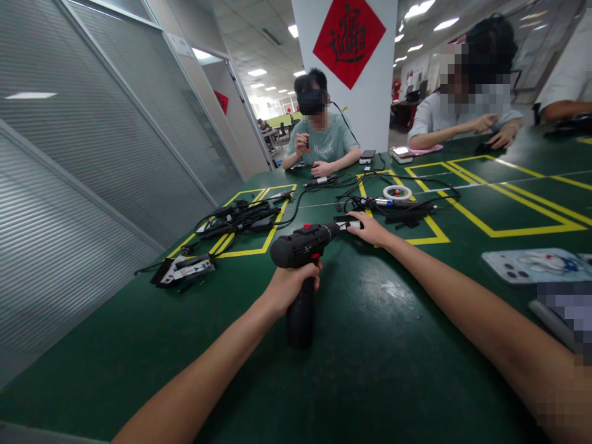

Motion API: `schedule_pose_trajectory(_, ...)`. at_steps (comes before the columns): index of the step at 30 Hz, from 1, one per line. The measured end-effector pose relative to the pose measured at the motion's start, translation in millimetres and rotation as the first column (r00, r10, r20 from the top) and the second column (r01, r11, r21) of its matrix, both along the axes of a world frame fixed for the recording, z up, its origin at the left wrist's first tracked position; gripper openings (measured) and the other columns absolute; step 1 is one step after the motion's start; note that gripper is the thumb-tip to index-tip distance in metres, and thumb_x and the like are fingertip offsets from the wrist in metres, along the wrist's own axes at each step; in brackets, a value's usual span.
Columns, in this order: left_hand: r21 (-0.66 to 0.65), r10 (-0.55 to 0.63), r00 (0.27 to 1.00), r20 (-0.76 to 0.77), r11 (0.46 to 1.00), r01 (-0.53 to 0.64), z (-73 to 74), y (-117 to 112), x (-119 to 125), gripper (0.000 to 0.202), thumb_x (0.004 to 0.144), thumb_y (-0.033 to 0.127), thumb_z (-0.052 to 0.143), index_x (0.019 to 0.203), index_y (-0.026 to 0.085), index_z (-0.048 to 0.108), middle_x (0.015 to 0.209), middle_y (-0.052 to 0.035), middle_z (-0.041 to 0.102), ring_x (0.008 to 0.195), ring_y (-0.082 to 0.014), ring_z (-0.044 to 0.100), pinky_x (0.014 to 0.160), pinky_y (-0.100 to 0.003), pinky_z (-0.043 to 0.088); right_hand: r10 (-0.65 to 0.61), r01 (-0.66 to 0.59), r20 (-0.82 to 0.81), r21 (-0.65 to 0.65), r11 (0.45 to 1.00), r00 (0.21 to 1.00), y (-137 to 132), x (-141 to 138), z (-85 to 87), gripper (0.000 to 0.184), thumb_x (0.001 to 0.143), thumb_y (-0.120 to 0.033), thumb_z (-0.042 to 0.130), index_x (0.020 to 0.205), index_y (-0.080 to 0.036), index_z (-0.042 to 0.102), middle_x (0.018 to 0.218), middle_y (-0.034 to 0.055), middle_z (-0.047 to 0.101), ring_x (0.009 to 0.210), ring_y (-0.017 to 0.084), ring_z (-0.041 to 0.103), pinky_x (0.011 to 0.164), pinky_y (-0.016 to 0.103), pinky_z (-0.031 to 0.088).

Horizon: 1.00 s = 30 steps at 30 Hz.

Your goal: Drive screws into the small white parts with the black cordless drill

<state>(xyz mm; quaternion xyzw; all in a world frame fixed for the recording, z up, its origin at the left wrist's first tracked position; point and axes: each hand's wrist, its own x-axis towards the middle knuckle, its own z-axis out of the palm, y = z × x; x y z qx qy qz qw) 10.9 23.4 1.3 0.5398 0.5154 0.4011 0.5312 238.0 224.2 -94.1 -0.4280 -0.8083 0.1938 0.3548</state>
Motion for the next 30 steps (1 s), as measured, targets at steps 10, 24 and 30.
schedule_pose_trajectory(10, 0.003, -0.001, 1.000, 0.017, 1.000, 0.001, -3.1, 0.7, -1.0, 0.015, 0.073, 0.021, 0.060, 0.086, 0.013, 0.062, 0.073, -0.0026, 0.059, 0.056, -0.0121, 0.054, 0.056, -0.025, 0.042, -0.001, 0.001, -0.005, -0.011, 1.000, 1.000, -1.5, 0.6, 1.5, 0.051, 0.083, -0.036, 0.061, 0.131, -0.021, 0.052, 0.127, 0.0097, 0.055, 0.113, 0.026, 0.055, 0.100, 0.040, 0.041)
schedule_pose_trajectory(24, -0.002, -0.003, 1.000, 0.003, 1.000, 0.003, 0.3, 0.0, 0.6, 0.012, 0.073, 0.019, 0.058, 0.082, 0.013, 0.062, 0.064, -0.0009, 0.057, 0.055, -0.0121, 0.053, 0.056, -0.025, 0.041, -0.001, 0.001, -0.006, 0.010, 1.000, 1.000, -1.3, -0.3, 0.5, 0.050, 0.083, -0.036, 0.060, 0.131, -0.021, 0.052, 0.126, 0.0099, 0.055, 0.110, 0.026, 0.055, 0.098, 0.040, 0.042)
schedule_pose_trajectory(30, 0.009, -0.013, 1.000, 0.025, 1.000, 0.012, -1.6, 0.8, -0.2, 0.012, 0.073, 0.018, 0.059, 0.083, 0.013, 0.062, 0.073, -0.0015, 0.059, 0.056, -0.0114, 0.054, 0.056, -0.025, 0.042, -0.006, 0.006, 0.001, 0.006, 1.000, 1.000, -1.6, -0.5, 0.8, 0.051, 0.083, -0.037, 0.060, 0.131, -0.021, 0.051, 0.126, 0.0100, 0.055, 0.110, 0.026, 0.055, 0.098, 0.040, 0.042)
